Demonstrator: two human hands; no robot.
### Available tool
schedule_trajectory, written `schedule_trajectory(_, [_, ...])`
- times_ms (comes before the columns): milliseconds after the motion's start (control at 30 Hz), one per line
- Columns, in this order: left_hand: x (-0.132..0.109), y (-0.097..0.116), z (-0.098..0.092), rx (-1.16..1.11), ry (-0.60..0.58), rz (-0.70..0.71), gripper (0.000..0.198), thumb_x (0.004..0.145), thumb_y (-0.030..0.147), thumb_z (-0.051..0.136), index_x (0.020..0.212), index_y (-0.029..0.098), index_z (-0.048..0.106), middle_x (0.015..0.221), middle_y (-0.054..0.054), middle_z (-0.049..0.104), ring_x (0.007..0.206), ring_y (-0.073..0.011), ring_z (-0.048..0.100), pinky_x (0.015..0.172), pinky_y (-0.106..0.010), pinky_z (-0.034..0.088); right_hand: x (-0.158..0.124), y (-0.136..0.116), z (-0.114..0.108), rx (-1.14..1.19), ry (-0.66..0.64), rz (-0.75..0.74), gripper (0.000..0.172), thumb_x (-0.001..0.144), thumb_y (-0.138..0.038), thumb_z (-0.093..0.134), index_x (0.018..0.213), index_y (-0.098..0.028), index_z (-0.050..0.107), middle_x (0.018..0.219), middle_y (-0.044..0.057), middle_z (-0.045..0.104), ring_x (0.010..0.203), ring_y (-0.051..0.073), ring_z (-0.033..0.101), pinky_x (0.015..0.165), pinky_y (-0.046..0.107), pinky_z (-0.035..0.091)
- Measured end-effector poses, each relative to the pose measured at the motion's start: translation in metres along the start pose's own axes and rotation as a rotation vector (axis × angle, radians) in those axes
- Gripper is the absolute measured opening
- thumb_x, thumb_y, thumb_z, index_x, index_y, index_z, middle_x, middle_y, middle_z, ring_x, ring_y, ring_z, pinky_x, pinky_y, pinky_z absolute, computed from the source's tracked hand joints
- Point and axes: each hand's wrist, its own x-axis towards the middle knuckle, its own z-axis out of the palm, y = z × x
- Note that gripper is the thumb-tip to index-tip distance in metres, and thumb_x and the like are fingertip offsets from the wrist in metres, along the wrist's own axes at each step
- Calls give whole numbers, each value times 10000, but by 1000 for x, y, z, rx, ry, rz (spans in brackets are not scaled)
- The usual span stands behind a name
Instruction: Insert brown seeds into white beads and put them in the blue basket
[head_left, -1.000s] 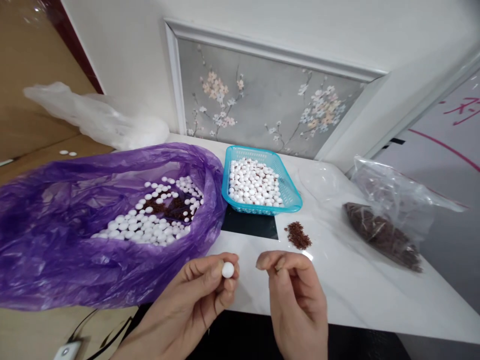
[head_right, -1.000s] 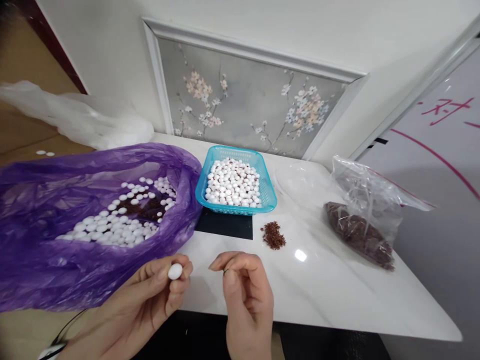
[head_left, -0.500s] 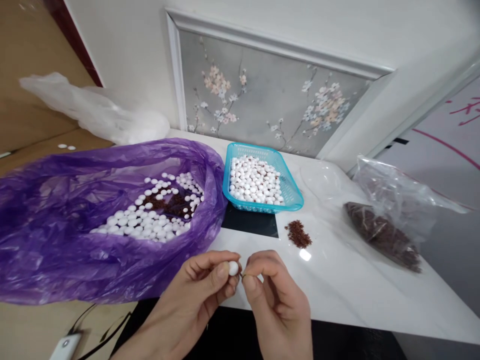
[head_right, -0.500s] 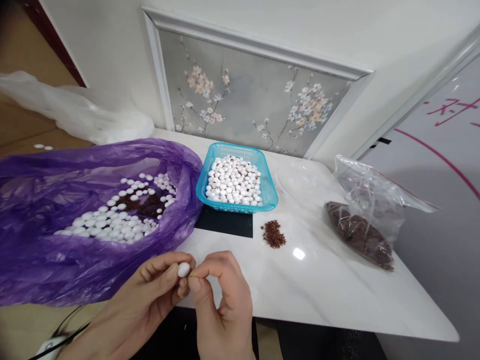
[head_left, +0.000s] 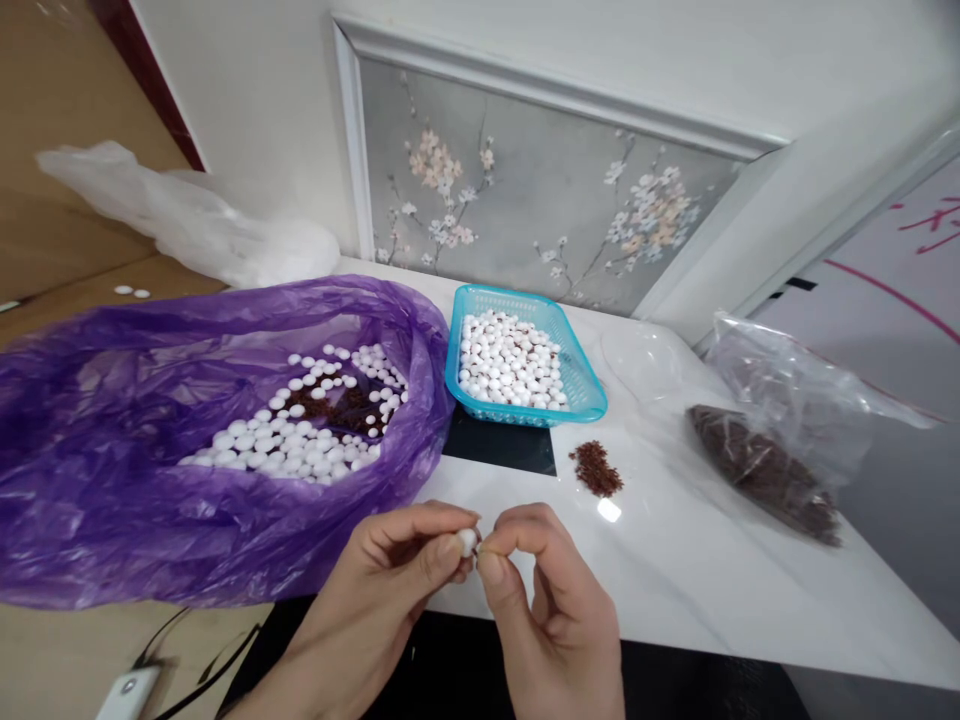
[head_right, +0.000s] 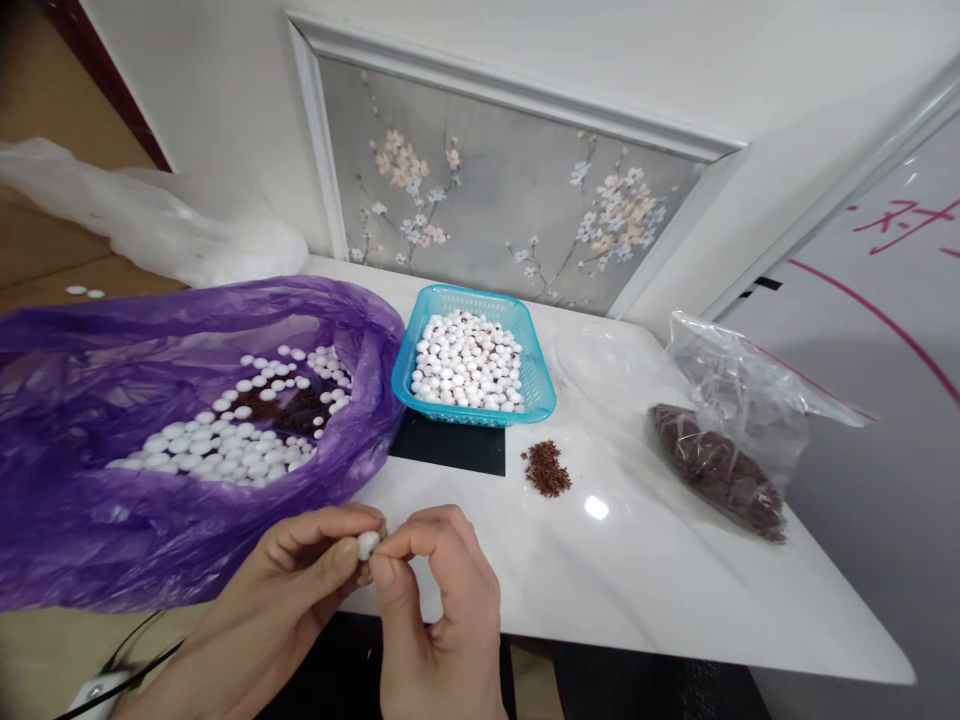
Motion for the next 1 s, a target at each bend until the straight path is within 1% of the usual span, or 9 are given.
schedule_trajectory(300, [-1,-3,-3,115,-51,100,80,736,222,757,793,267,790,880,-2,734,858,-134,638,769,-186,495,1,0,1,42,-18,92,106,895,-182,549,810,-238,579,785,-26,530,750,128,541,681,248,436])
schedule_trajectory(600, [1,-4,-7,249,-61,169,94,787,236,708,827,255,791,906,-14,715,874,-149,621,799,-210,482,13,3,-3,134,-89,350,63,856,-259,618,846,-227,565,772,-31,552,743,128,539,682,234,461])
schedule_trajectory(667, [3,-5,-7,222,-54,149,140,790,244,707,909,259,778,923,-20,717,892,-160,624,831,-233,475,12,4,-3,107,-103,297,55,875,-258,597,925,-238,605,834,-13,579,788,140,566,714,249,482])
schedule_trajectory(700, [4,-5,-6,186,-43,132,214,789,246,710,996,277,753,909,-15,717,883,-158,626,838,-243,472,11,4,-2,68,-115,247,97,893,-250,572,972,-247,628,877,0,586,827,148,577,739,258,488])
schedule_trajectory(767, [6,-6,-1,93,-15,89,437,776,242,726,1194,336,639,829,12,708,813,-138,627,811,-249,474,10,3,-3,-29,-139,139,183,919,-226,523,1032,-268,661,925,20,578,866,158,583,753,265,493])
schedule_trajectory(833, [4,-5,3,20,9,57,587,766,246,738,1295,383,524,804,30,698,763,-128,622,781,-253,476,9,1,-7,-106,-129,64,194,916,-205,522,1003,-273,682,917,26,562,862,158,579,726,249,498])
schedule_trajectory(867, [2,-5,5,0,13,56,585,769,259,735,1293,395,513,847,25,701,770,-131,623,782,-262,476,9,0,-9,-126,-108,40,176,909,-199,532,973,-271,680,913,24,559,866,157,576,725,241,498])
schedule_trajectory(933, [-7,-5,2,0,-27,80,438,762,294,739,1172,368,606,923,10,696,793,-143,623,769,-264,472,10,-2,-18,-136,-41,9,126,903,-201,546,933,-267,649,934,20,575,901,152,575,753,229,497])
schedule_trajectory(1000, [-18,-10,-8,59,-178,54,209,731,302,761,934,280,713,849,-5,685,750,-150,614,706,-252,460,13,-3,-28,-145,37,12,93,919,-221,531,934,-265,611,952,12,606,909,139,582,778,220,493])
